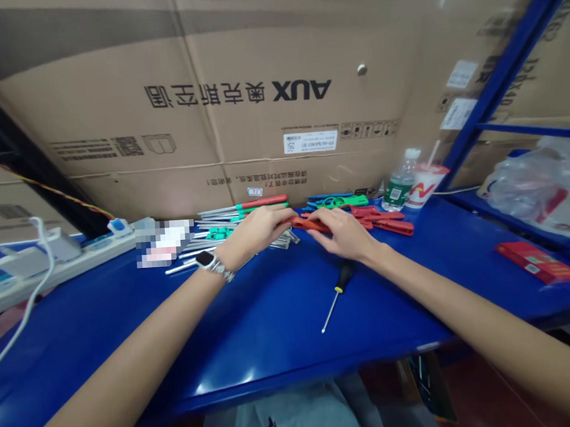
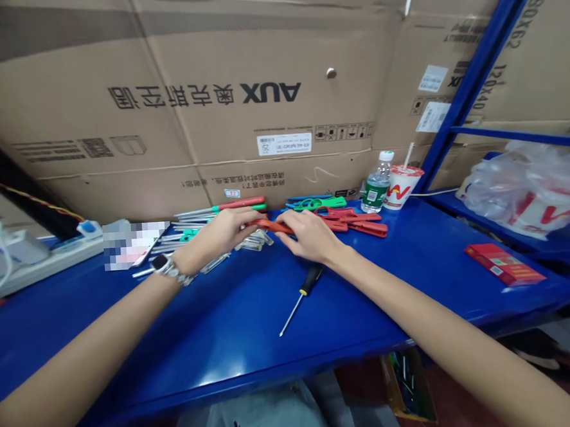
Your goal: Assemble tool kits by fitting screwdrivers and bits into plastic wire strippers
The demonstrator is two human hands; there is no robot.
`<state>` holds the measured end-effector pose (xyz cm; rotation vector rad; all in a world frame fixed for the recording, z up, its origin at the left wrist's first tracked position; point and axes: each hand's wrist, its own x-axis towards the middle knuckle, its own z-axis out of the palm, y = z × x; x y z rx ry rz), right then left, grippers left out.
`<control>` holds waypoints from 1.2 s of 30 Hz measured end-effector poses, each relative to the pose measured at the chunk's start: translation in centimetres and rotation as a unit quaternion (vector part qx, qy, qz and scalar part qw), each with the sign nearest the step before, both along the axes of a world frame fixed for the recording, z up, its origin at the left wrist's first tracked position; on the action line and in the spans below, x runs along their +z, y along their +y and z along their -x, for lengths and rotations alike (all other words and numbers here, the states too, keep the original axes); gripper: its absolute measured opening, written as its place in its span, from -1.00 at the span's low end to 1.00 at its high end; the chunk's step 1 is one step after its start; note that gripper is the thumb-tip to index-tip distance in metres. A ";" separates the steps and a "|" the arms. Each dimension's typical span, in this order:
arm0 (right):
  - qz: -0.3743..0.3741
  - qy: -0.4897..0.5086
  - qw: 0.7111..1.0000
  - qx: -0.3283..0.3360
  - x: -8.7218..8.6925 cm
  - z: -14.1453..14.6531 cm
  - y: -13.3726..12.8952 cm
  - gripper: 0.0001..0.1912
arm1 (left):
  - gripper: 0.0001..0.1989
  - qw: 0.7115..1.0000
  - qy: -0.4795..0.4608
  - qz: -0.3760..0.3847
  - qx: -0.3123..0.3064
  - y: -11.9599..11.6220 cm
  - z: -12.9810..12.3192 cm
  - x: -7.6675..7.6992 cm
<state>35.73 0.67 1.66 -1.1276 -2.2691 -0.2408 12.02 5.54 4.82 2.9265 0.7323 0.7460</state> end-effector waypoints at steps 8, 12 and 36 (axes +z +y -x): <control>0.099 -0.083 0.980 0.154 -1.5 9.0 -1.7 -0.72 | -0.60 0.995 0.033 0.043 0.081 -7.2 9.7 -3.8; 0.177 0.015 0.970 0.168 -1.4 10.3 -1.2 -0.70 | -0.57 0.993 0.015 0.065 0.101 -6.8 10.5 -4.2; 0.224 0.212 0.943 0.126 -1.4 9.9 -0.8 -0.73 | -0.67 0.963 -0.121 0.181 0.161 -5.7 11.0 -4.3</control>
